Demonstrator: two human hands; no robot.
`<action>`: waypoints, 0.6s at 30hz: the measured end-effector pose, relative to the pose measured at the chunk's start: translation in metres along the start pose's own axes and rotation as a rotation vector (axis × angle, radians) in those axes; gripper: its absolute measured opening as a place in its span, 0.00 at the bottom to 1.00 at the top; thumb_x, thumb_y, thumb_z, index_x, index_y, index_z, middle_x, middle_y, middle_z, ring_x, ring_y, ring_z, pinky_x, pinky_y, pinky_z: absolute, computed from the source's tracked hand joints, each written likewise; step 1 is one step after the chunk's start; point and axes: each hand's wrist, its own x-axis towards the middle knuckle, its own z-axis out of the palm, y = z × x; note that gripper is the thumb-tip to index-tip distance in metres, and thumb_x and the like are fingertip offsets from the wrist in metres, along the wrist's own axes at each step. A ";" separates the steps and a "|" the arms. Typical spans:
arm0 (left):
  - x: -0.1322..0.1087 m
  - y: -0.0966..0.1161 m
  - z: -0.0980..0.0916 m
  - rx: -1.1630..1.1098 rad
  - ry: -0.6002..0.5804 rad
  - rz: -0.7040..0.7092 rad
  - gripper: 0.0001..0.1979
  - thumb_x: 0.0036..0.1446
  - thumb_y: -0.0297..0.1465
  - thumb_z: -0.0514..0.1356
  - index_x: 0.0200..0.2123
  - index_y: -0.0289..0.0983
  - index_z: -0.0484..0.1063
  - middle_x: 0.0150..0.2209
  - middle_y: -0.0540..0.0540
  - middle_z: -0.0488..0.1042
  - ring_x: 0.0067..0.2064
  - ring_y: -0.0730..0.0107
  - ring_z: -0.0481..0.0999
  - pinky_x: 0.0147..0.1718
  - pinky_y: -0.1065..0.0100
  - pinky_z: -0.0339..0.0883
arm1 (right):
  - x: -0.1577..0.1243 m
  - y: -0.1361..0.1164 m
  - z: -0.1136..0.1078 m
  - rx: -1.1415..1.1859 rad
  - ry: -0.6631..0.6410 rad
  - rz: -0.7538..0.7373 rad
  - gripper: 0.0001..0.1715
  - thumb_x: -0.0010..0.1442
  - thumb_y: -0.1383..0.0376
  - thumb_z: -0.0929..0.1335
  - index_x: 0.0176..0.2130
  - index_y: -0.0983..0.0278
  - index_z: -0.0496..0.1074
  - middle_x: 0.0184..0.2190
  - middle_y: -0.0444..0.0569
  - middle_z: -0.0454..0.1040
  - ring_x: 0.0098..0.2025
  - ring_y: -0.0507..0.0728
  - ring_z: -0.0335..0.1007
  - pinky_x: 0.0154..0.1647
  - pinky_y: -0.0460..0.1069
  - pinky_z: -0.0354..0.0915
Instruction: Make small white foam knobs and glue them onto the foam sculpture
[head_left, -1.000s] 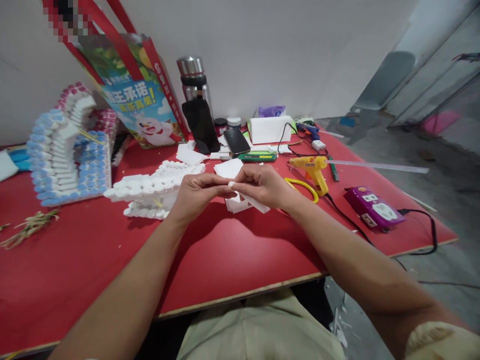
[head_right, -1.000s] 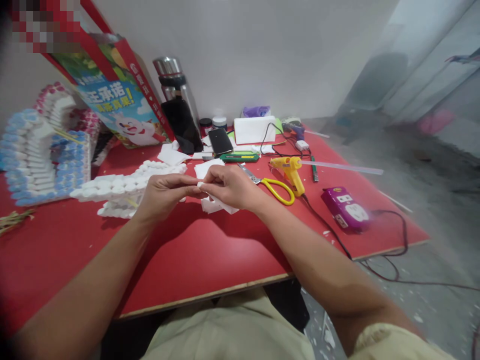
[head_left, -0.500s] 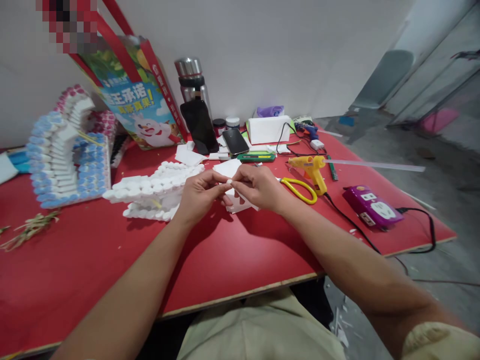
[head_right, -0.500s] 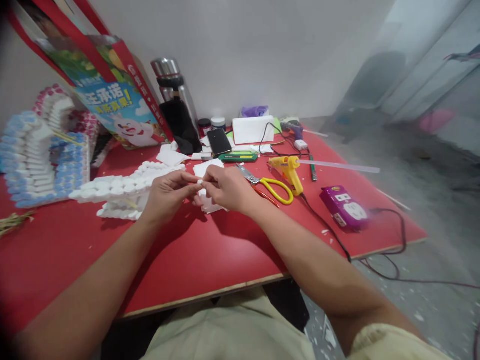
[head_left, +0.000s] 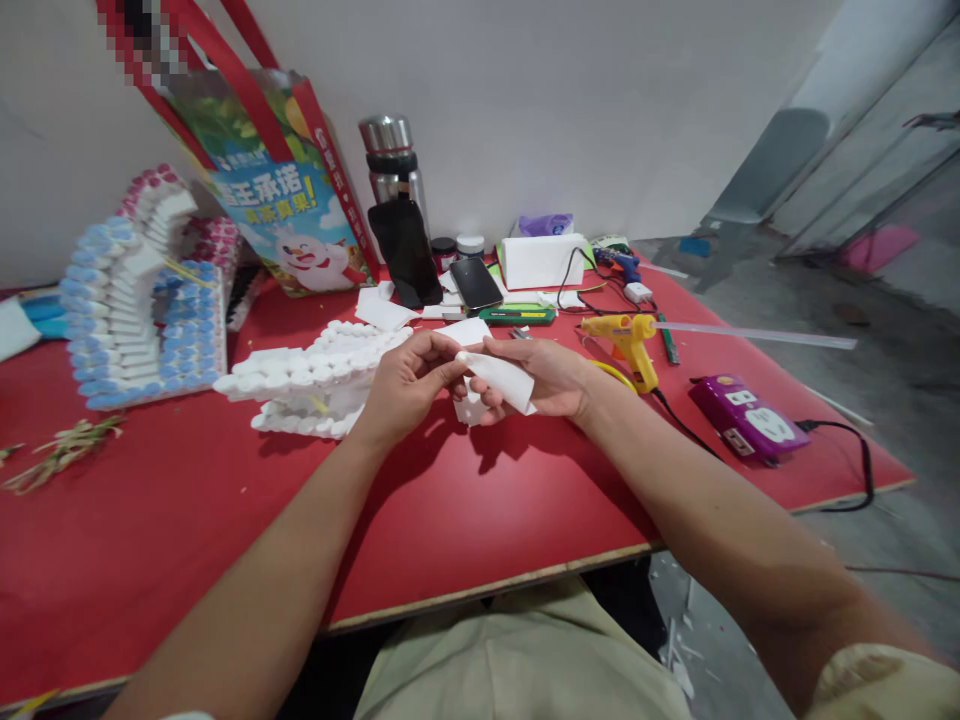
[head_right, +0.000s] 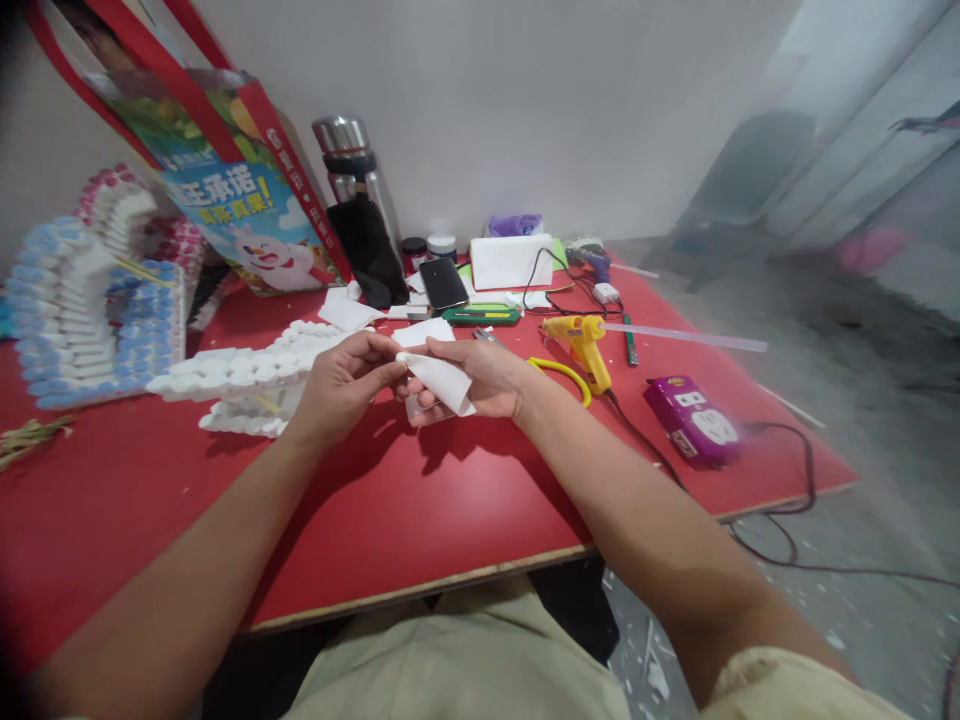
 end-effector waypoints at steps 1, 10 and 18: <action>0.000 0.000 0.000 -0.010 -0.002 -0.001 0.12 0.54 0.36 0.70 0.35 0.36 0.74 0.30 0.49 0.77 0.27 0.70 0.77 0.31 0.66 0.75 | 0.001 0.001 0.001 0.023 0.005 0.002 0.17 0.73 0.59 0.58 0.48 0.66 0.69 0.30 0.48 0.74 0.27 0.53 0.71 0.39 0.56 0.77; 0.002 -0.005 0.003 -0.045 0.051 -0.032 0.15 0.52 0.38 0.72 0.35 0.36 0.73 0.29 0.49 0.77 0.26 0.71 0.77 0.29 0.68 0.74 | -0.001 0.006 0.009 -0.227 0.029 -0.145 0.13 0.65 0.58 0.70 0.40 0.67 0.74 0.32 0.45 0.71 0.26 0.48 0.59 0.38 0.51 0.76; 0.001 -0.007 0.006 -0.112 0.097 -0.063 0.13 0.53 0.35 0.71 0.35 0.36 0.72 0.28 0.49 0.78 0.25 0.73 0.76 0.28 0.70 0.73 | 0.008 0.016 0.013 -0.892 0.489 -0.452 0.15 0.64 0.54 0.70 0.37 0.64 0.71 0.25 0.44 0.73 0.23 0.52 0.68 0.25 0.47 0.66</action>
